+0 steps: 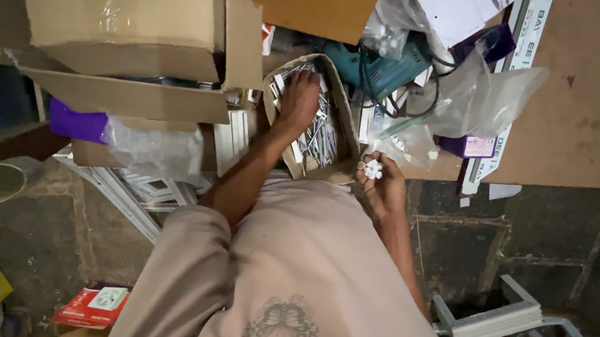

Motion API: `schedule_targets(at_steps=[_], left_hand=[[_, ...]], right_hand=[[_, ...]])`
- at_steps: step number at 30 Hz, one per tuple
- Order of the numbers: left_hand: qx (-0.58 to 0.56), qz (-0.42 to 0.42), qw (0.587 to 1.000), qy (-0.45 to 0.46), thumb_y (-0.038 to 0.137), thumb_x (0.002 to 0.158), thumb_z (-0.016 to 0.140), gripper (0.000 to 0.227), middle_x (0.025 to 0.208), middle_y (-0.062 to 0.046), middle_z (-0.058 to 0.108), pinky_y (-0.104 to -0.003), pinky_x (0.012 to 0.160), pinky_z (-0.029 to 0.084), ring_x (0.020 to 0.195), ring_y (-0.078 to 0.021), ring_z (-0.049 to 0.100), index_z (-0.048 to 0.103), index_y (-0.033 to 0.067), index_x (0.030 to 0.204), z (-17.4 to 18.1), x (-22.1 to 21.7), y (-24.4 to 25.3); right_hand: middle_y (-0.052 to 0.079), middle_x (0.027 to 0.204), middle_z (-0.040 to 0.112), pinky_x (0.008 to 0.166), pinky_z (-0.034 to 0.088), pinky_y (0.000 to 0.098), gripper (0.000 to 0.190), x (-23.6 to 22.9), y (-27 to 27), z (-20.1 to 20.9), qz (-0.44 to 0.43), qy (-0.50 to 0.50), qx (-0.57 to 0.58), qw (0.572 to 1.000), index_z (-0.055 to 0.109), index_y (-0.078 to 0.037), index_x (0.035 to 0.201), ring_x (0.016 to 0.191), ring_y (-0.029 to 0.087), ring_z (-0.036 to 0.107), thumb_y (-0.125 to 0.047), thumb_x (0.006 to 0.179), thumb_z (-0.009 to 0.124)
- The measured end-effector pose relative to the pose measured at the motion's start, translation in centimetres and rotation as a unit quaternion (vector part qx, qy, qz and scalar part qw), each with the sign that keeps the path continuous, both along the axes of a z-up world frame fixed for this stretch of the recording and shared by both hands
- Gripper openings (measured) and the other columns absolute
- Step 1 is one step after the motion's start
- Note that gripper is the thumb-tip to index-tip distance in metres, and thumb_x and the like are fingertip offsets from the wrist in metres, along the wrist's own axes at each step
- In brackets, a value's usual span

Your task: The person cuts a white plastic profile on a workbench using a utility knife, then scrapes the cut end to remove burrs. The person also picks up small white plastic pieces from a box.

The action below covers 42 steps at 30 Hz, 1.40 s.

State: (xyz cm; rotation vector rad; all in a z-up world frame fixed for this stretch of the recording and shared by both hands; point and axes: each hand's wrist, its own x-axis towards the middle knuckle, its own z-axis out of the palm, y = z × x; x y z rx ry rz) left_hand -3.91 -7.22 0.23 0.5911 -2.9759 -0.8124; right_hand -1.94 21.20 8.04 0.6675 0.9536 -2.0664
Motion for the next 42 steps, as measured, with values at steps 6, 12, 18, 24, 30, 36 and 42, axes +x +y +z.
schedule_targets(at_steps=[6, 12, 18, 24, 30, 36, 42], left_hand=[[0.109, 0.13, 0.983, -0.063, 0.007, 0.082, 0.064, 0.064, 0.094, -0.03, 0.069, -0.057, 0.077, 0.054, 0.089, -0.0478, 0.067, 0.043, -0.0065, 0.142, 1.4, -0.3, -0.7], [0.022, 0.119, 0.992, -0.03, 0.001, 0.088, 0.058, 0.05, 0.086, -0.03, 0.071, -0.057, 0.072, 0.056, 0.079, -0.0471, 0.071, 0.052, -0.003, 0.138, -0.2, 0.7, -1.5], [0.0, 0.077, 0.997, -0.027, 0.01, 0.092, 0.06, 0.021, 0.089, -0.025, 0.072, -0.052, 0.071, 0.059, 0.082, -0.0423, 0.073, 0.065, -0.0007, 0.11, 2.1, 1.1, -1.1], [0.235, -0.22, 0.947, 0.007, 0.031, 0.094, 0.068, 0.023, 0.095, -0.015, 0.07, -0.05, 0.076, 0.056, 0.09, -0.0337, 0.069, 0.072, 0.0126, 0.107, 12.5, 7.2, 4.8], [0.218, -0.182, 0.958, 0.037, 0.039, 0.096, 0.071, 0.028, 0.116, -0.009, 0.066, -0.042, 0.098, 0.052, 0.118, -0.0267, 0.059, 0.07, 0.0123, 0.107, 13.3, 7.2, 3.3], [-0.083, 0.008, 0.99, -0.114, 0.05, 0.083, 0.071, 0.081, 0.151, -0.034, 0.037, -0.073, 0.104, 0.031, 0.136, -0.059, 0.032, 0.049, -0.0005, 0.142, 8.5, 3.5, 1.7], [0.117, -0.023, 0.982, -0.148, 0.046, 0.085, 0.071, 0.076, 0.154, -0.036, 0.029, -0.079, 0.104, 0.024, 0.143, -0.0612, 0.018, 0.046, 0.0025, 0.143, 5.8, 3.1, 6.1]], right_hand=[[0.011, 0.097, 0.069, 0.078, 0.06, 0.0382, 0.022, -0.1, -0.3, 1.0, 0.031, 0.014, 0.023, 0.999, 0.064, -0.003, 0.109, 0.087, 0.025, 0.069, -0.023, 0.105, 0.055], [0.011, 0.097, 0.068, 0.08, 0.06, 0.038, 0.021, -0.1, -0.5, 1.1, 0.048, 0.025, 0.006, 0.999, 0.064, -0.002, 0.109, 0.088, 0.026, 0.069, -0.021, 0.105, 0.056], [0.012, 0.097, 0.069, 0.081, 0.061, 0.0386, 0.022, -0.3, -0.7, 1.6, 0.055, 0.033, 0.029, 0.998, 0.063, -0.001, 0.109, 0.089, 0.026, 0.07, -0.02, 0.106, 0.054], [0.015, 0.096, 0.071, 0.08, 0.063, 0.0428, 0.028, 0.6, -1.5, 2.8, 0.077, 0.008, 0.047, 0.996, 0.064, 0.002, 0.108, 0.085, 0.029, 0.072, -0.022, 0.103, 0.052], [0.017, 0.094, 0.072, 0.064, 0.058, 0.0338, 0.033, 0.9, -3.0, 2.8, 0.224, -0.036, 0.025, 0.974, 0.065, 0.002, 0.106, 0.075, 0.025, 0.07, -0.028, 0.107, 0.052], [0.015, 0.089, 0.07, 0.058, 0.053, 0.0291, 0.027, 0.7, -2.9, 3.0, 0.23, -0.003, 0.074, 0.97, 0.063, -0.002, 0.102, 0.074, 0.024, 0.069, -0.026, 0.105, 0.053], [0.016, 0.088, 0.068, 0.059, 0.055, 0.0318, 0.023, 0.8, -1.8, 3.0, 0.211, 0.01, 0.075, 0.975, 0.062, -0.002, 0.101, 0.073, 0.025, 0.068, -0.023, 0.105, 0.054]])
